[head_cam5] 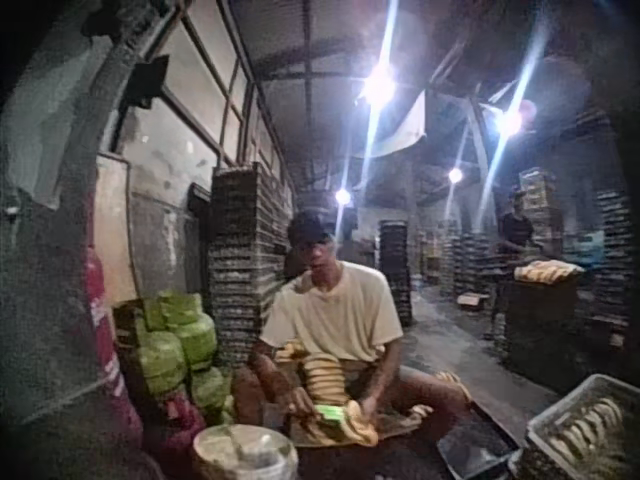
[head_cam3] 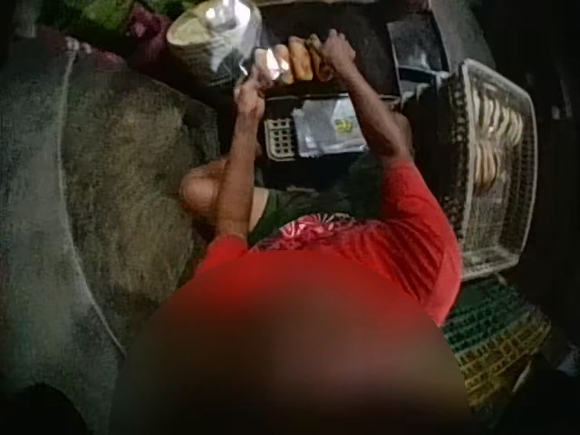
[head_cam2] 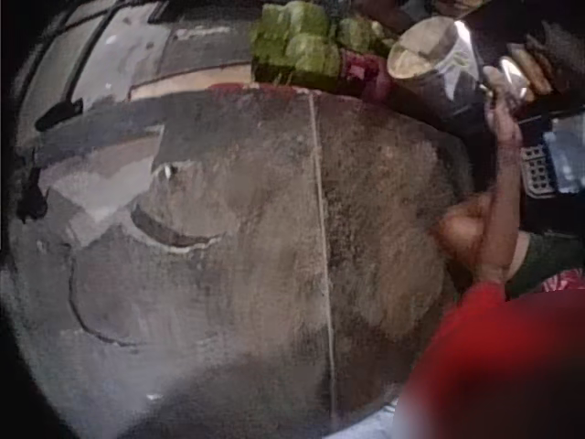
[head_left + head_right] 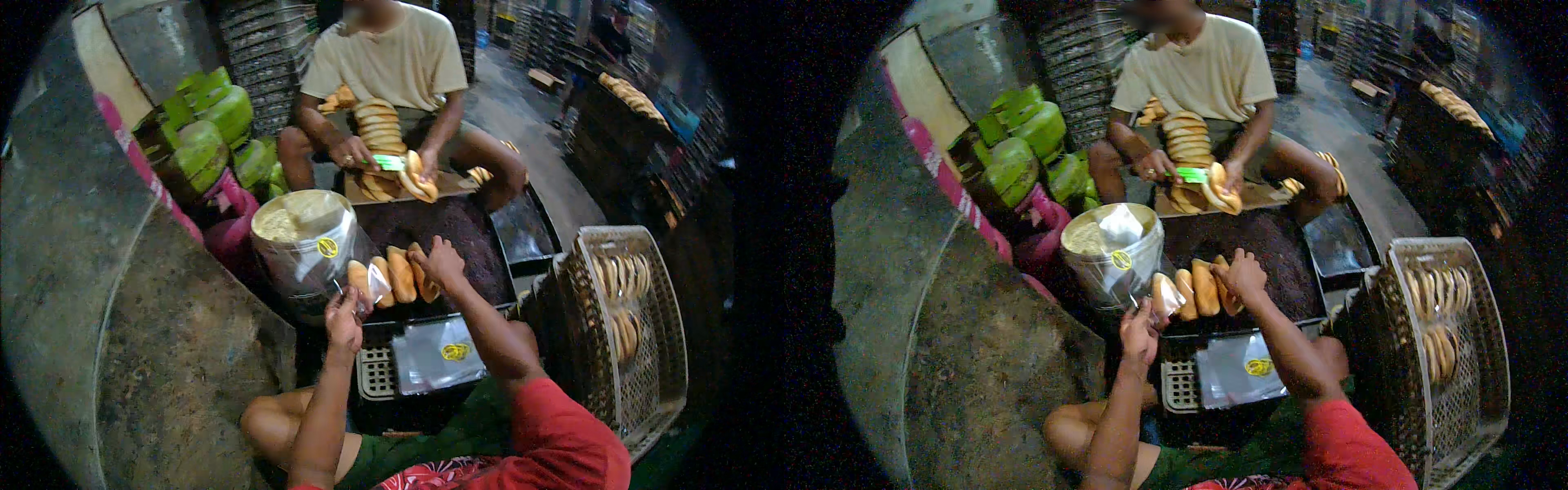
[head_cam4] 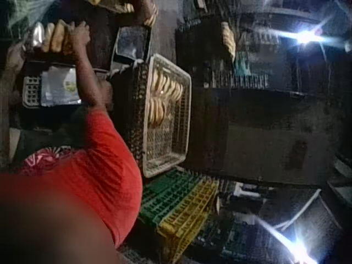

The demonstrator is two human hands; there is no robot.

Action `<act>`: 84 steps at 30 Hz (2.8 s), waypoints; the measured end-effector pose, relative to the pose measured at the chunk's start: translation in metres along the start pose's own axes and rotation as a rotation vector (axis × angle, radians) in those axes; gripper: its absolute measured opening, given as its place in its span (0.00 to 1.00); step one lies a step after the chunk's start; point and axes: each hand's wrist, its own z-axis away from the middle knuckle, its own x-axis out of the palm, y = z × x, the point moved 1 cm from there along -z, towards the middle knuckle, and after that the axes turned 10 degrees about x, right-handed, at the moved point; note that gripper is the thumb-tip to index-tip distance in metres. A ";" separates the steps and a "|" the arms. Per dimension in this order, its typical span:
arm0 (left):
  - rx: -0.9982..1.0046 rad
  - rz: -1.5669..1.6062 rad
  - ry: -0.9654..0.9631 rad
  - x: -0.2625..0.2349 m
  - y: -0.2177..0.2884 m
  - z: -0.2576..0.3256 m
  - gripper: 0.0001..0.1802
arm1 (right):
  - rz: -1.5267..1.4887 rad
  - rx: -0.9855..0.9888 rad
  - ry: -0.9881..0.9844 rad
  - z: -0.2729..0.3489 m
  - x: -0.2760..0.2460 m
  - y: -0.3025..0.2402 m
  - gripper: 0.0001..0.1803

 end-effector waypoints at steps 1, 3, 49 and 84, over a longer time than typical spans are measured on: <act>-0.014 -0.012 0.073 -0.003 0.000 0.001 0.10 | -0.015 0.077 -0.076 -0.014 0.017 -0.008 0.41; -0.072 0.103 -0.023 -0.008 0.000 -0.001 0.15 | -0.040 0.160 -0.222 -0.041 0.038 -0.010 0.40; -0.022 0.276 0.255 0.004 -0.069 0.017 0.25 | -1.003 -0.236 -0.361 0.142 0.027 0.024 0.20; 0.354 -1.565 -0.738 -0.033 -0.115 0.025 0.09 | 0.315 -0.110 0.974 0.093 -0.290 0.317 0.20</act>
